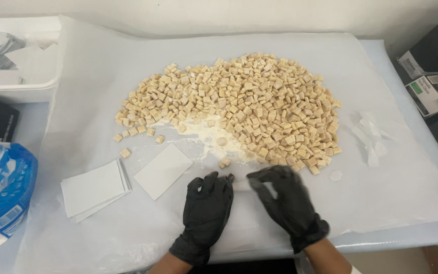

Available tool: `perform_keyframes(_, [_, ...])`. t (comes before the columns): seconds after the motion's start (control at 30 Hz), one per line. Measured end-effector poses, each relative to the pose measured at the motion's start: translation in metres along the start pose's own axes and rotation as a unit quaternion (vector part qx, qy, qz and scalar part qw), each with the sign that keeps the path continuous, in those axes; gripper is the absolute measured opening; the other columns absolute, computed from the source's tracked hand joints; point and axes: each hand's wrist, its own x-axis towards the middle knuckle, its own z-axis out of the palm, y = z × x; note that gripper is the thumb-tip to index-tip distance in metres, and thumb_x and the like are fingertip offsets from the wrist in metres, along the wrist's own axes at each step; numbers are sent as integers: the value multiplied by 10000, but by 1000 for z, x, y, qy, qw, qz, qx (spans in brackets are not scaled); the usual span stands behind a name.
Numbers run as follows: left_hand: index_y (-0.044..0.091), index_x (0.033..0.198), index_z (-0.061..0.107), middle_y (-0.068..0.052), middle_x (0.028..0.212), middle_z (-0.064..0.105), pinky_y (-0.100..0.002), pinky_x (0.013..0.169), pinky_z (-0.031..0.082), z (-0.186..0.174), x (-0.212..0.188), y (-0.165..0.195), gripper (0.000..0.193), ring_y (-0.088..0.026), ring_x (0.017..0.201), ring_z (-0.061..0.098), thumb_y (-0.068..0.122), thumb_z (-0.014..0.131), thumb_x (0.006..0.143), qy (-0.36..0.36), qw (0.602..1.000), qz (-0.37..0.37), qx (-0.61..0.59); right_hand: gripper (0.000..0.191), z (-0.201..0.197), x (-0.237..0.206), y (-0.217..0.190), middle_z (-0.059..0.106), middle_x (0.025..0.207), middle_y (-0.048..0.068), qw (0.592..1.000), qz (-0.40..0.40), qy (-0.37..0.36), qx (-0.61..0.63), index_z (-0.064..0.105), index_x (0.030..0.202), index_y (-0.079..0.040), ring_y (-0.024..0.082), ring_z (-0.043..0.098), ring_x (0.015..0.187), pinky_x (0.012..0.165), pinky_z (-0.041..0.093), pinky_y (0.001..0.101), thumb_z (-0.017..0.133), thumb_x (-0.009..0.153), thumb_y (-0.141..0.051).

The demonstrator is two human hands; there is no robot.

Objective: The person picks up small, light-colored cubes from a large pile on a table and places them onto small white square papers. They then fold the papers to wrap the cubes individually. The person repeats this process continuously throughout the video.

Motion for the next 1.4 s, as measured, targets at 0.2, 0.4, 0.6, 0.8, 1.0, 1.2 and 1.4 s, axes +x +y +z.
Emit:
perform_keyframes(0.2, [83, 1236, 692, -36, 1192, 694, -435, 1007, 427, -29, 6, -6, 297, -233, 1252, 592, 123, 622, 950, 117, 991, 40, -59, 313, -18, -9, 11, 723, 1056, 64, 941, 107, -110, 302, 692, 1239, -150, 178, 693, 930, 802, 542, 318, 562, 975, -257])
perform_keyframes(0.4, [76, 1079, 698, -48, 948, 693, -393, 863, 465, -56, -20, -11, 180, -183, 956, 608, 206, 644, 967, -70, 831, -147, -532, 243, -25, -22, 15, 713, 1040, 112, 908, -72, -302, 283, 752, 1222, -96, 244, 653, 900, 773, 525, 358, 657, 1021, -195])
perform_keyframes(0.6, [-27, 941, 671, -81, 814, 673, -331, 858, 472, -48, -38, -12, 284, -161, 820, 608, 250, 624, 984, -228, 417, -330, -815, 374, -19, -33, -2, 717, 1246, 63, 961, -256, -104, 30, 670, 1284, -130, 227, 709, 1071, 894, 564, 378, 709, 927, -233])
perform_keyframes(0.8, [143, 864, 721, -15, 831, 703, -329, 781, 508, -31, -58, 18, 193, -209, 885, 662, 333, 701, 888, 85, 884, -272, -371, 267, 9, -39, -6, 781, 1105, 79, 922, 35, -187, 336, 731, 1220, -91, 156, 765, 952, 828, 614, 331, 705, 993, -230])
perform_keyframes(1.0, [185, 1023, 745, -26, 992, 727, -508, 867, 540, -42, -94, -51, 287, -270, 1061, 688, 434, 686, 892, -262, 952, -36, -155, 367, 22, -3, 11, 731, 1058, 81, 866, 97, -330, 362, 718, 1278, -123, 150, 664, 882, 762, 531, 318, 626, 995, -336])
perform_keyframes(1.2, [141, 1399, 615, -84, 1047, 758, -465, 884, 578, -88, -102, -103, 620, -273, 1016, 728, 541, 680, 929, -310, 914, -255, -64, 352, 14, 64, 36, 725, 1113, 101, 990, 12, -77, -116, 700, 1252, -165, 334, 631, 1055, 963, 452, 483, 627, 968, -359])
perform_keyframes(1.4, [110, 1325, 666, -55, 1118, 694, -452, 844, 461, -35, -49, -30, 494, -283, 1020, 625, 116, 647, 831, -22, 941, -151, -301, 285, 22, 76, 50, 727, 1089, 108, 988, 51, -88, -117, 752, 1128, -168, 346, 629, 1073, 949, 454, 495, 641, 917, -325])
